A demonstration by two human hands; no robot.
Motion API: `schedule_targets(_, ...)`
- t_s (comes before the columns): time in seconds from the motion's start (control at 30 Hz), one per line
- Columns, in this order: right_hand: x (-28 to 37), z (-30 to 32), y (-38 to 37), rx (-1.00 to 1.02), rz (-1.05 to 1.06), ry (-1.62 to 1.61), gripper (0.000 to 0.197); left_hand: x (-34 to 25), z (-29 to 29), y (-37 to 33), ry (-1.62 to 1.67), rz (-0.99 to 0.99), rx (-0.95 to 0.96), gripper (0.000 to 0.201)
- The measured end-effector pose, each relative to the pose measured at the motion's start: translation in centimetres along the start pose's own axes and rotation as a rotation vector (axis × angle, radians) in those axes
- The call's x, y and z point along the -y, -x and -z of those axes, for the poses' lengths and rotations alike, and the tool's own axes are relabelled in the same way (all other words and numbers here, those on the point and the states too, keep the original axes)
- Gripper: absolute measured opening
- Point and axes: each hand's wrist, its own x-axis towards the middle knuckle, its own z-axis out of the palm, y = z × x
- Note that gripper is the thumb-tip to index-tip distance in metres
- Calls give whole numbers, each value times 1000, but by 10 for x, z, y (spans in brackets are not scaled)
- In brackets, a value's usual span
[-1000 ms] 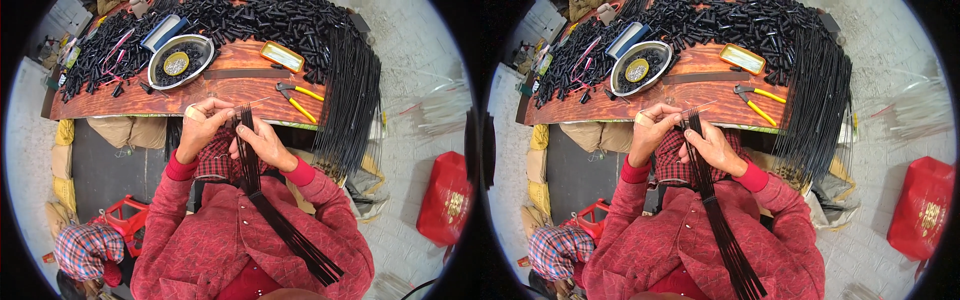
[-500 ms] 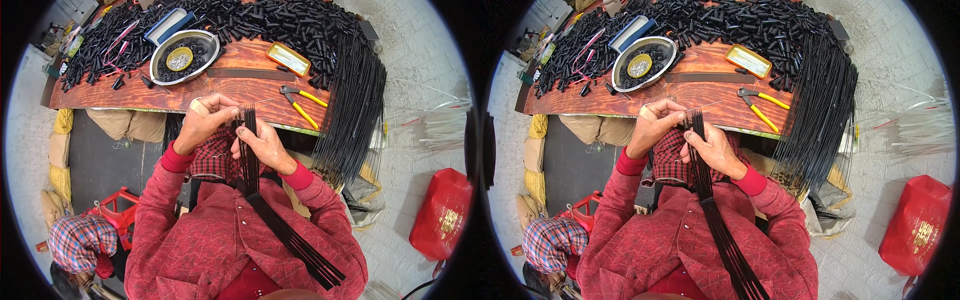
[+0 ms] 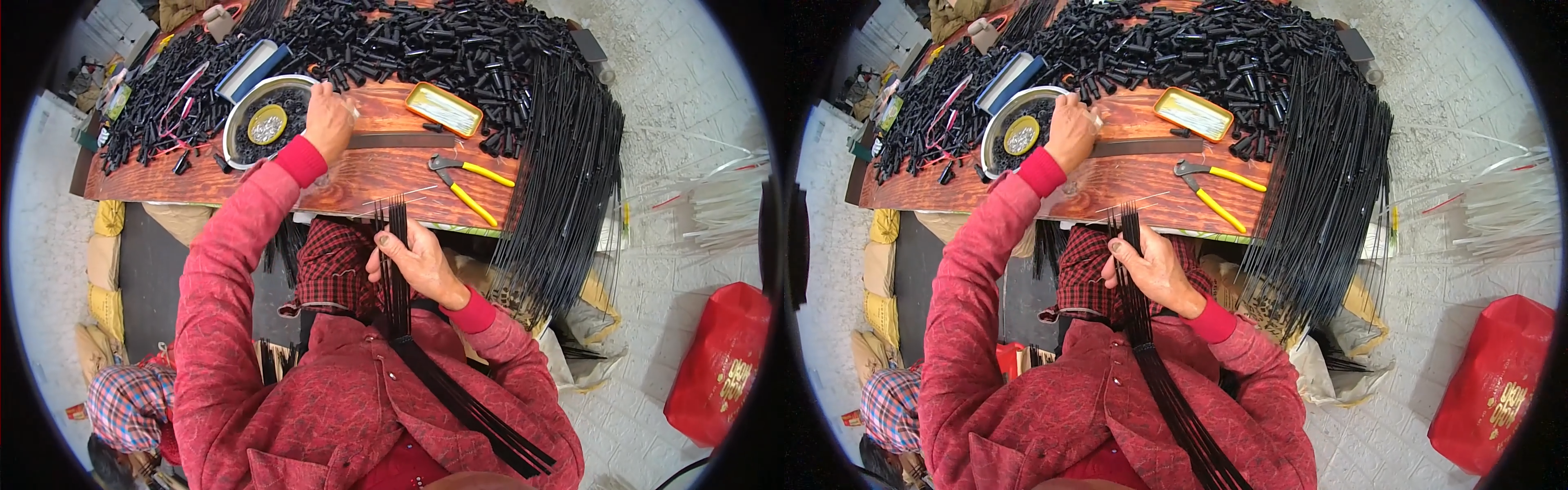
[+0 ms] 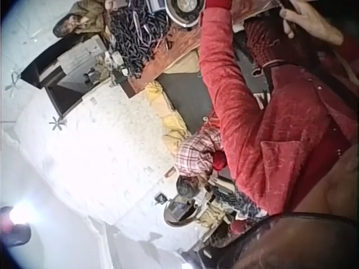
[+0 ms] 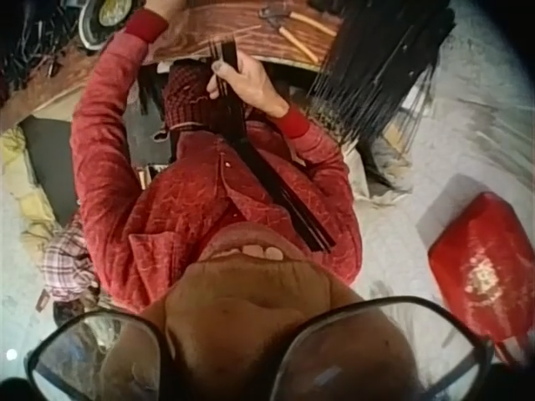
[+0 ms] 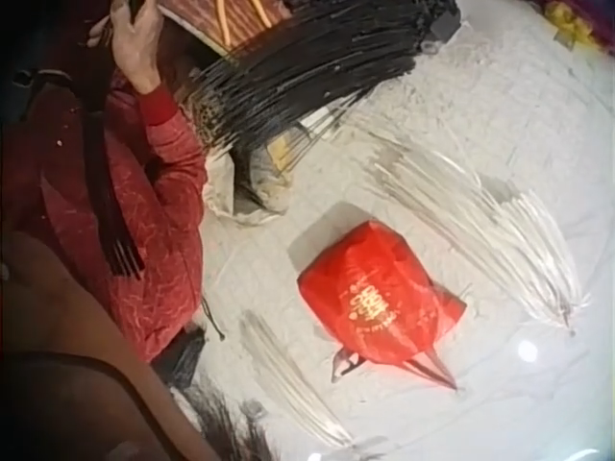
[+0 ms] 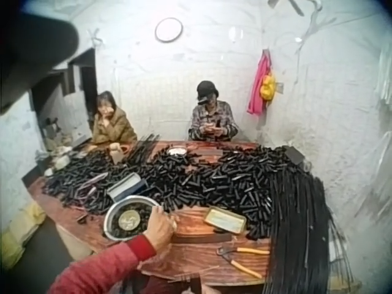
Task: Assembling windshield wiper blades by attaching rubber strips and metal components using pliers.
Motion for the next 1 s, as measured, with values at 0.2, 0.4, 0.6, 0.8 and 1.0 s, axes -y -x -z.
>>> schedule_targets(0.2,0,12,4,-24,8,-37,28,3,-18,-22,-117,-21,121,19)
schedule_targets(0.4,1,19,3,-22,-9,-58,29,-2,-14,-28,78,24,32,23)
schedule_targets(0.6,1,25,-2,-25,-6,-24,33,0,-7,-37,559,-324,-439,41)
schedule_targets(0.8,0,25,-3,-27,-35,-62,34,-6,-18,-13,743,-19,-276,29)
schedule_targets(1.0,1,23,-7,-3,4,-23,33,-25,-20,-23,602,276,82,43)
